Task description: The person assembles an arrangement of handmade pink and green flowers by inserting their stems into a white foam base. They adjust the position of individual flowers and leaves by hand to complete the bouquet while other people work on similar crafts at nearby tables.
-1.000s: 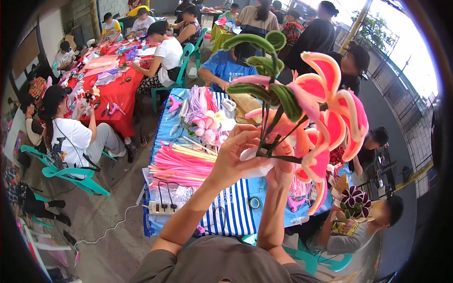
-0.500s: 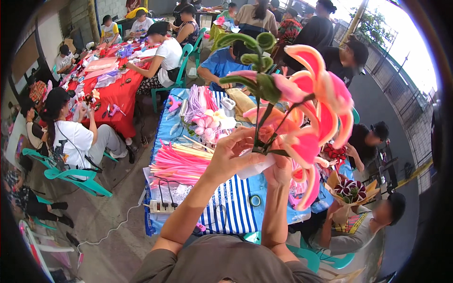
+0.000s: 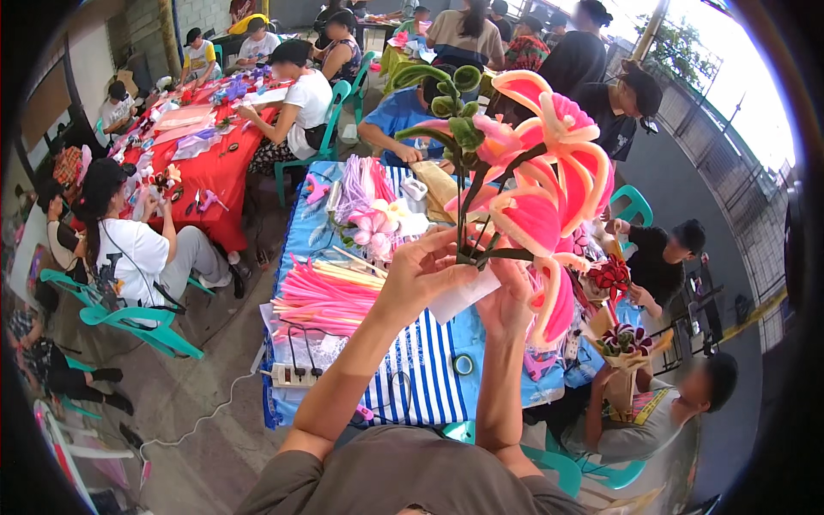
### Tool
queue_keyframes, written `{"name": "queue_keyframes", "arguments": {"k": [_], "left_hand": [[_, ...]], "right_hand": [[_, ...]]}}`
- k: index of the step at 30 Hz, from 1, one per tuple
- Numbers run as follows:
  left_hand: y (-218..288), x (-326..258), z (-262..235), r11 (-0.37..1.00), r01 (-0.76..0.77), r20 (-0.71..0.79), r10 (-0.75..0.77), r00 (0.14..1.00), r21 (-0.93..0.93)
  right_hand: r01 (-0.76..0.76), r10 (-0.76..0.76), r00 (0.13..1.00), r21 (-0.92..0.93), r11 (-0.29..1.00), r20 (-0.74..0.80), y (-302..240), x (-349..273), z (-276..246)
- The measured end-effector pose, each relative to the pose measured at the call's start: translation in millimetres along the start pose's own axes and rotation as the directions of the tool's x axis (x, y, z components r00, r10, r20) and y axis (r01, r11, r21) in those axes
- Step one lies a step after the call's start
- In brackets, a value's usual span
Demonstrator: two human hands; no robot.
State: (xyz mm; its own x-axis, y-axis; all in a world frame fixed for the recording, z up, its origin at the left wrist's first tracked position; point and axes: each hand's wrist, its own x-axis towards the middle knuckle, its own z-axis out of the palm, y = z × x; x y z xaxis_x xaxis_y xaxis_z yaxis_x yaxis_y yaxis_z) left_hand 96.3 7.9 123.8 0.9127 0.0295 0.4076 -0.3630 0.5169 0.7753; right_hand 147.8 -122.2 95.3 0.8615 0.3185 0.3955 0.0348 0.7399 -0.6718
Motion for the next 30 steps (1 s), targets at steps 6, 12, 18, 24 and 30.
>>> {"name": "queue_keyframes", "arguments": {"k": [6, 12, 18, 24, 30], "left_hand": [[0, 0, 1, 0.997, 0.02, -0.002, -0.02, 1.0, 0.07], [-3, 0, -3, 0.997, 0.029, 0.014, -0.03, 0.999, 0.072], [-7, 0, -4, 0.999, 0.027, 0.05, -0.029, 0.998, 0.046], [-9, -1, -5, 0.998, 0.049, 0.09, -0.052, 0.995, 0.037], [-7, -5, -3, 0.989, 0.144, 0.082, -0.146, 0.986, 0.029]], "right_hand": [[-0.032, 0.036, 0.993, 0.04, 0.999, -0.113, -3, -3, 1], [-0.026, 0.032, 0.993, 0.052, 0.998, -0.111, -2, -5, 5], [-0.026, 0.027, 0.993, 0.01, 1.0, -0.112, 1, -9, -8], [-0.026, 0.021, 0.997, -0.065, 0.998, -0.071, -7, -11, -1], [-0.052, 0.053, 0.997, 0.018, 0.998, -0.056, -7, -17, -11]]}}
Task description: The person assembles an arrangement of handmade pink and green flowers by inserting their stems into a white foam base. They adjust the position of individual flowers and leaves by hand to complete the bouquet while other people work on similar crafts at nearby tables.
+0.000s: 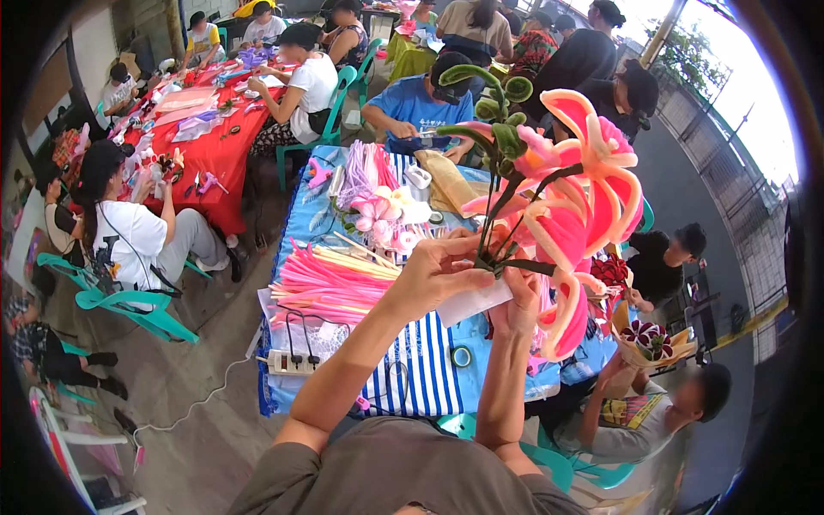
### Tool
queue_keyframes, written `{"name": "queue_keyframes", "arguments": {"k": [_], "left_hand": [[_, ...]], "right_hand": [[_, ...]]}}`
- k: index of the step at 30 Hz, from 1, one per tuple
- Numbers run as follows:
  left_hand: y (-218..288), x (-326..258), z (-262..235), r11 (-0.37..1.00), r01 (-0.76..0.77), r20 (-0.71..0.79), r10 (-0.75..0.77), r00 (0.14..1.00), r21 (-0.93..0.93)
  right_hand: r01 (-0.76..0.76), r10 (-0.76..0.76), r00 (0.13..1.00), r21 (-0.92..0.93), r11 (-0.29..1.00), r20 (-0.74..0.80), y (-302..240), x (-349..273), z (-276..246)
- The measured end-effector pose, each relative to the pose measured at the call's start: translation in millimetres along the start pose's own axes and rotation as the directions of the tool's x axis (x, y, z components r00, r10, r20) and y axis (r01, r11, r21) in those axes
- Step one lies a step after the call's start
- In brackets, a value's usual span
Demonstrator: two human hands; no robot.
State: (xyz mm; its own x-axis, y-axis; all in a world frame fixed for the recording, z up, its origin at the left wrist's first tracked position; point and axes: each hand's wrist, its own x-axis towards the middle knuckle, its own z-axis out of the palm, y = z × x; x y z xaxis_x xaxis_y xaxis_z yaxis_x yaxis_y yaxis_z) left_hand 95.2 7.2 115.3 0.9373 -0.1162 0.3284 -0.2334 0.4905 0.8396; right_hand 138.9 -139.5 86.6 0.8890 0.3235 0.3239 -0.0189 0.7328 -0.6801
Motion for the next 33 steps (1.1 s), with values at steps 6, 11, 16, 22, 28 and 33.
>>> {"name": "queue_keyframes", "arguments": {"k": [6, 11, 16, 22, 28, 33], "left_hand": [[-5, 0, -2, 1.0, -0.019, 0.034, 0.02, 0.999, -0.025], [-4, -1, 1, 0.999, -0.033, 0.031, 0.034, 0.999, -0.037], [1, 2, 5, 0.99, -0.065, 0.033, 0.069, 0.997, -0.126], [-5, 6, -10, 0.987, -0.085, 0.028, 0.09, 0.996, -0.135], [-14, -5, -52, 0.994, 0.059, 0.05, -0.054, 0.997, -0.096], [-42, -17, -96, 0.825, -0.085, -0.27, 0.277, 0.922, 0.558]], "right_hand": [[0.067, -0.081, 0.991, -0.124, 0.99, -0.11, 8, -7, -4], [0.095, -0.1, 0.994, -0.118, 0.988, -0.04, 6, -8, 2], [0.194, -0.208, 0.941, -0.079, 0.978, -0.266, 12, -10, -5], [0.214, -0.212, 0.96, -0.013, 0.977, -0.184, 14, -7, -7], [-0.041, 0.132, 0.94, -0.281, 0.959, 0.314, 6, -33, -2], [0.03, 0.084, 0.979, -0.541, 0.841, 0.185, 11, -41, 30]]}}
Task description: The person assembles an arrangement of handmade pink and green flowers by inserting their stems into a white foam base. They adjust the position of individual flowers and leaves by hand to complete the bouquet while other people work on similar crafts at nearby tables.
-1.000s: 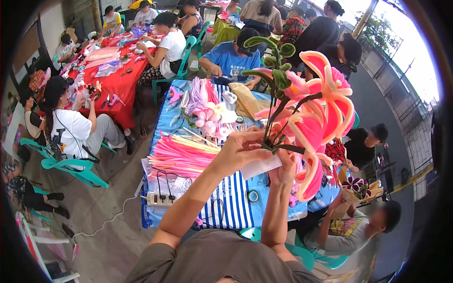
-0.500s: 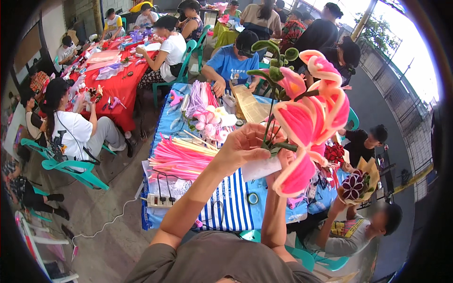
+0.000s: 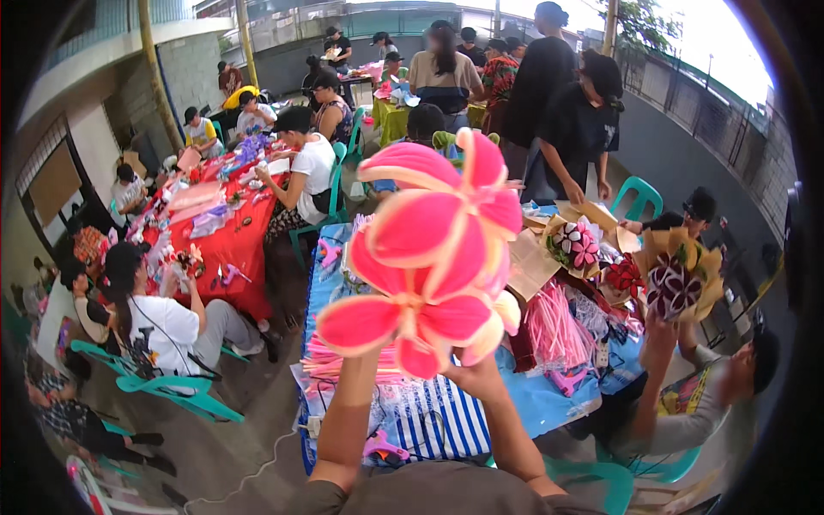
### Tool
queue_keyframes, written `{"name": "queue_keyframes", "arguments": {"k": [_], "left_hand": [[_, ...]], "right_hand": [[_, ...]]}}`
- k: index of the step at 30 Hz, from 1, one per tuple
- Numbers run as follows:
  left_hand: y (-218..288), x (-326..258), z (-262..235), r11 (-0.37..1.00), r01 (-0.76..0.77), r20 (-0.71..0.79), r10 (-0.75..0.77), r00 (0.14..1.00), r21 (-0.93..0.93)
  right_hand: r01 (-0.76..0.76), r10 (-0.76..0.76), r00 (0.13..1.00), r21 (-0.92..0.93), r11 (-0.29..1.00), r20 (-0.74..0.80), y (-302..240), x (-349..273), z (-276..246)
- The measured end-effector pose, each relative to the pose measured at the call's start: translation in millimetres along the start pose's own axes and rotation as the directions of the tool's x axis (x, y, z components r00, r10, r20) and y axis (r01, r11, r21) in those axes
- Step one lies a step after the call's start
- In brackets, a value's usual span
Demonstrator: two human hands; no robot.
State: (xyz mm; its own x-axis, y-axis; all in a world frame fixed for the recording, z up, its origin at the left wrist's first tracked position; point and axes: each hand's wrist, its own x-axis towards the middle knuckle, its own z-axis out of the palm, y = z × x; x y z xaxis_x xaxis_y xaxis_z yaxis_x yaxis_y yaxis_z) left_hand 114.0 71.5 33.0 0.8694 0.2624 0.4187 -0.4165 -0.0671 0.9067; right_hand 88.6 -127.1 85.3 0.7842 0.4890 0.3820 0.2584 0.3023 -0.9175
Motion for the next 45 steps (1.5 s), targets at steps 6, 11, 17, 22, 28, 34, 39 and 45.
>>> {"name": "queue_keyframes", "arguments": {"k": [6, 11, 17, 22, 28, 34, 39, 45], "left_hand": [[23, -16, 47, 0.97, -0.028, -0.212, 0.081, 0.974, 0.241], [6, -39, 60, 0.886, -0.196, -0.045, 0.236, 0.971, 0.42], [-18, -25, 37, 0.987, -0.039, -0.091, 0.054, 0.994, 0.157], [-19, 4, 27, 0.997, 0.003, -0.109, 0.006, 0.994, 0.082], [-14, 28, 29, 0.997, -0.002, -0.119, 0.011, 0.993, 0.077], [-9, 21, 32, 0.999, -0.001, -0.124, 0.008, 0.992, 0.052], [-8, 3, 35, 1.0, -0.003, -0.136, 0.008, 0.991, 0.031], [-9, -15, 46, 1.0, -0.028, -0.164, 0.028, 0.986, 0.003]], "right_hand": [[-0.076, -0.102, 0.911, -0.406, 0.911, -0.4, 31, -2, 14], [0.137, -0.396, 0.878, -0.652, 0.745, -0.268, 35, 2, 19], [0.122, -0.151, 0.987, -0.376, 0.918, -0.048, 1, -3, -22], [0.027, -0.031, 0.938, -0.016, 0.999, -0.346, -41, 19, -93], [0.101, -0.085, 0.983, 0.098, 0.99, -0.164, -94, 63, -72], [-0.012, 0.019, 1.0, 0.407, 0.913, -0.014, -82, 80, -68], [-0.065, 0.008, 0.992, 0.478, 0.876, 0.122, -78, 75, -61], [-0.027, -0.029, 0.997, 0.677, 0.735, 0.071, -60, 71, -60]]}}
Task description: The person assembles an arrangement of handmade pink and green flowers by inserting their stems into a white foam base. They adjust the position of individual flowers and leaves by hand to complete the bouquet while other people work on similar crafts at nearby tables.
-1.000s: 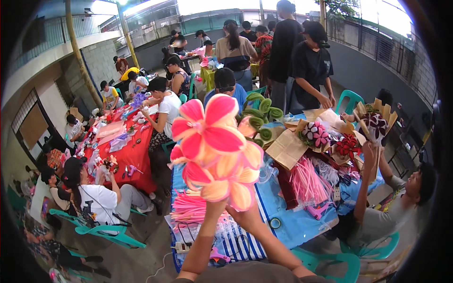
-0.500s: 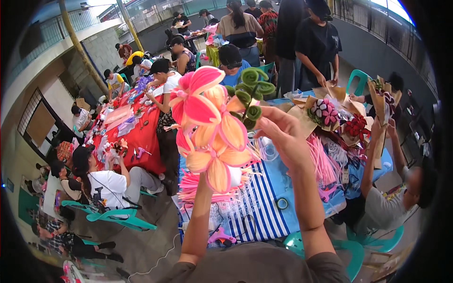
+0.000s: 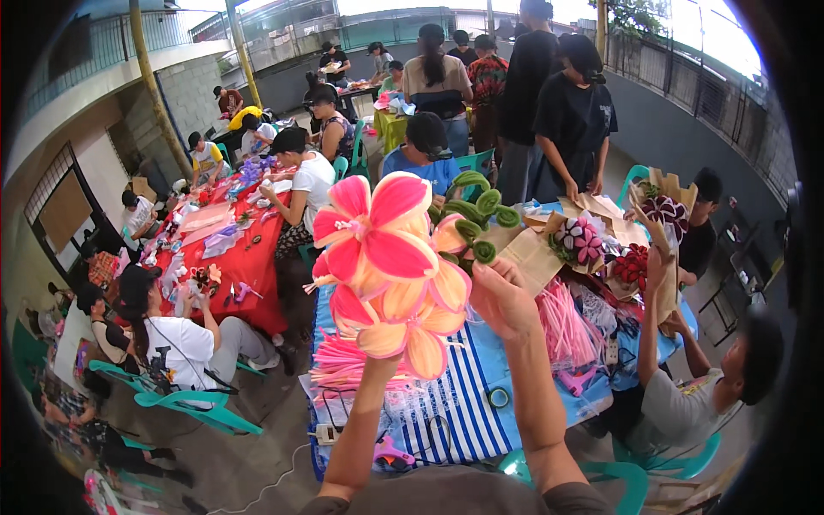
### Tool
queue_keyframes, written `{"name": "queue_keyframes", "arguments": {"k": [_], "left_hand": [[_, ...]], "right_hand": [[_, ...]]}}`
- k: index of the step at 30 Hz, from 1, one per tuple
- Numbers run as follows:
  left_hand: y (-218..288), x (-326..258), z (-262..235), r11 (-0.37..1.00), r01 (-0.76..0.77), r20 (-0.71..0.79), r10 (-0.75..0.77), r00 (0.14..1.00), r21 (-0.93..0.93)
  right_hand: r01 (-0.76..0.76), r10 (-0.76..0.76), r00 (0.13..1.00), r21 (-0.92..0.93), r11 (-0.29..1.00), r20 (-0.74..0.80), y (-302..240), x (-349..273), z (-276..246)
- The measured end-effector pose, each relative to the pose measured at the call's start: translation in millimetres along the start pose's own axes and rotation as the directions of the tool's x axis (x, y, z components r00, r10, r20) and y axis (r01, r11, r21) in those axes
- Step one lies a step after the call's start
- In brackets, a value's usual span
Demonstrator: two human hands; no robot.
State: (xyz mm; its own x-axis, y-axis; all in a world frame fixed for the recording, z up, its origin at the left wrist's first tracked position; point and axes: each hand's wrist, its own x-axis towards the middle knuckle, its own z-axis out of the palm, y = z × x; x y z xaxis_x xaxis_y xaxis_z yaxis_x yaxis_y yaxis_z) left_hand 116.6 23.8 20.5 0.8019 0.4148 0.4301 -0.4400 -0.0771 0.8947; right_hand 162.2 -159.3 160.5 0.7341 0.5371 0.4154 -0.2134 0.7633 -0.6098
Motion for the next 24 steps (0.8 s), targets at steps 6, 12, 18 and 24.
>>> {"name": "queue_keyframes", "arguments": {"k": [6, 12, 18, 24], "left_hand": [[2, -19, 6, 0.999, 0.013, -0.038, -0.014, 0.999, -0.034], [13, -27, 9, 0.967, -0.137, -0.016, 0.144, 0.989, 0.216], [5, -24, 7, 0.909, -0.23, 0.032, 0.233, 0.972, 0.349], [2, -31, 20, 0.929, 0.06, -0.203, -0.143, 0.969, -0.365]], "right_hand": [[0.122, -0.151, 0.984, -0.262, 0.957, -0.094, 7, 2, 10], [0.22, -0.351, 0.927, -0.563, 0.796, -0.134, 18, 0, 19], [0.243, -0.336, 0.939, -0.553, 0.797, -0.071, 17, 3, 26], [0.346, -0.473, 0.88, -0.611, 0.712, -0.052, 29, 7, 23]]}}
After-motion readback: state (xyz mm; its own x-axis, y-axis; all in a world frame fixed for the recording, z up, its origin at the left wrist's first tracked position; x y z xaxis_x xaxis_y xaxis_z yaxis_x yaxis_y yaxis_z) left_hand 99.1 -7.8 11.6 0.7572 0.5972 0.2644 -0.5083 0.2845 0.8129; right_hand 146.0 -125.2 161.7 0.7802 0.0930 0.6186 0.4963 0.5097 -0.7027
